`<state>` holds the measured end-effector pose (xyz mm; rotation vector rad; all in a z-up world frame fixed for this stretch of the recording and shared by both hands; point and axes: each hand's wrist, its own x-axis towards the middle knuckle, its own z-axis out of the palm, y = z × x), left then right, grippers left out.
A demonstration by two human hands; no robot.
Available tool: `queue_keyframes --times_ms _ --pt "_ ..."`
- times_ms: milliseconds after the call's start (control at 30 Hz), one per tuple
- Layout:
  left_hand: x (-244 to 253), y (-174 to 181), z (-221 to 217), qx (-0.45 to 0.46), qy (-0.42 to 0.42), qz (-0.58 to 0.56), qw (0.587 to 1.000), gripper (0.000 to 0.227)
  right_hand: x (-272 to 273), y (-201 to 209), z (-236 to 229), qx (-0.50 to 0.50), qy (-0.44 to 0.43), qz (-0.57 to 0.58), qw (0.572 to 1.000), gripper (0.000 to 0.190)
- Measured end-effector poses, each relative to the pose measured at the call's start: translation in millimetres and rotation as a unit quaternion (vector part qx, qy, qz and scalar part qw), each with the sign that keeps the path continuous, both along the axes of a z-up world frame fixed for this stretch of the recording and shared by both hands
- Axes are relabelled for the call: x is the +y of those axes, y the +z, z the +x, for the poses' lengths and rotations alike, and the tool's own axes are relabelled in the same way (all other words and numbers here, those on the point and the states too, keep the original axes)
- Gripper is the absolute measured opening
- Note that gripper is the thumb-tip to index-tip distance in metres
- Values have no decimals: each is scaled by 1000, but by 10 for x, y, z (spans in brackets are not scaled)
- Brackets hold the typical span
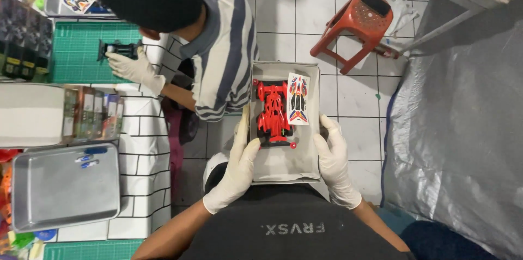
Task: The person assembles a red and black toy car on a green cutting mat, attaching wheels and body parts. They then place the completed toy into a cardboard box and add a sticker sheet. Finally, they open a new box containing a yellow toy truck.
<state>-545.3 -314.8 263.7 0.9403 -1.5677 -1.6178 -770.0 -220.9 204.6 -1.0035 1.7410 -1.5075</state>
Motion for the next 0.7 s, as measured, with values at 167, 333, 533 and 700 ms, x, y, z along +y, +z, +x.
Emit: queue_keyframes --times_ms 167,333,533,700 --pt "-287 122 -693 38 16 64 997 65 -299 -1 -619 3 -3 15 1000 48" --pt "-700 -130 -1392 48 35 87 994 63 -738 -20 -1193 -10 -19 10 1000 51" --pt "-1481 -411 -2389 82 26 94 992 63 -1447 -45 -2162 -64 -79 49 994 43" --pt "-2268 -816 -3415 124 51 109 985 59 -2244 323 -3031 -20 -104 66 992 33"
